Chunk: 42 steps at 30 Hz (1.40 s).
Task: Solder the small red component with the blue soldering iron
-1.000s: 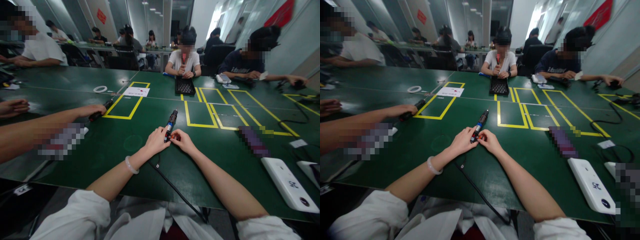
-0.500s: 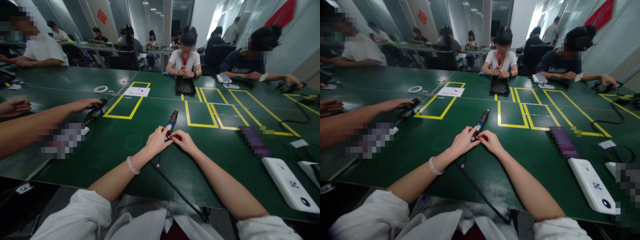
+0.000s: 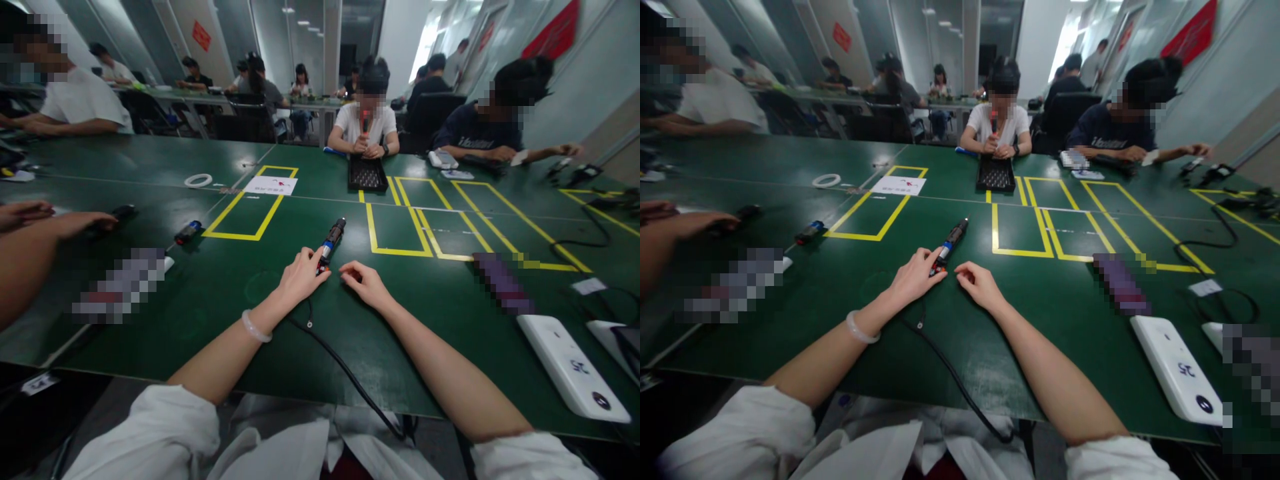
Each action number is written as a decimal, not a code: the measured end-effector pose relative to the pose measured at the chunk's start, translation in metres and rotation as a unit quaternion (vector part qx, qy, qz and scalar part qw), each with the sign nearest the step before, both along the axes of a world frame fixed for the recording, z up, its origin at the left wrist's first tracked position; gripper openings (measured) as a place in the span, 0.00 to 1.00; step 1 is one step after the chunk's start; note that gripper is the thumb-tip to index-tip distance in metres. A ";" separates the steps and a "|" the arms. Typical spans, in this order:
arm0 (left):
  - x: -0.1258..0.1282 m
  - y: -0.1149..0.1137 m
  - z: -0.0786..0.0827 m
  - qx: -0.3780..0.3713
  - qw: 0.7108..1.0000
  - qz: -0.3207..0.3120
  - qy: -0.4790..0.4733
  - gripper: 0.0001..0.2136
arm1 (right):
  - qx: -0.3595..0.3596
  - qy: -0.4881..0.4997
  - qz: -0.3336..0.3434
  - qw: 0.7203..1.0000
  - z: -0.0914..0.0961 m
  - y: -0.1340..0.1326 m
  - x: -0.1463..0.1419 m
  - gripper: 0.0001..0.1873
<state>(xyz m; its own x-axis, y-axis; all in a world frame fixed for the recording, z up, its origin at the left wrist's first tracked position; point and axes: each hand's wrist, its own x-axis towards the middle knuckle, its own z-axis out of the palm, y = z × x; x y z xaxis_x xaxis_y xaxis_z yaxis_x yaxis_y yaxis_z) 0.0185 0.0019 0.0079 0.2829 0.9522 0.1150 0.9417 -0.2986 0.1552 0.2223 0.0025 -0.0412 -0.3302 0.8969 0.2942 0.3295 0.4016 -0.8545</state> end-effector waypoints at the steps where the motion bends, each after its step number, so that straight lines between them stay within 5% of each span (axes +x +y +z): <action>1: -0.005 0.004 0.000 -0.003 1.000 0.010 0.000 0.27 | -0.001 -0.002 -0.002 1.000 0.000 0.000 0.000 0.10; 12: -0.115 0.064 -0.006 -0.053 0.983 0.172 -0.020 0.31 | 0.007 -0.037 -0.011 0.999 0.005 -0.002 0.001 0.08; 21: -0.188 0.074 -0.006 -0.025 0.965 0.260 -0.002 0.30 | 0.009 -0.046 -0.001 0.999 0.007 -0.002 0.001 0.08; 38: -0.165 0.062 -0.001 0.102 0.958 0.266 0.027 0.15 | 0.011 -0.046 0.009 0.999 0.004 0.000 0.001 0.08; 42: -0.131 0.055 0.006 0.107 0.980 0.162 -0.050 0.16 | 0.008 -0.040 0.008 0.999 0.005 -0.001 0.000 0.08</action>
<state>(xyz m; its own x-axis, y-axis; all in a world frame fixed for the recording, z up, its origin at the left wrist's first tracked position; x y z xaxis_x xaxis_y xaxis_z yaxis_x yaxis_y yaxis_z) -0.1123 0.0573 0.0135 -0.0523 0.9412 0.3339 0.9758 -0.0229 0.2174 0.2227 0.0017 -0.0360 -0.3673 0.8869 0.2802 0.3899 0.4203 -0.8193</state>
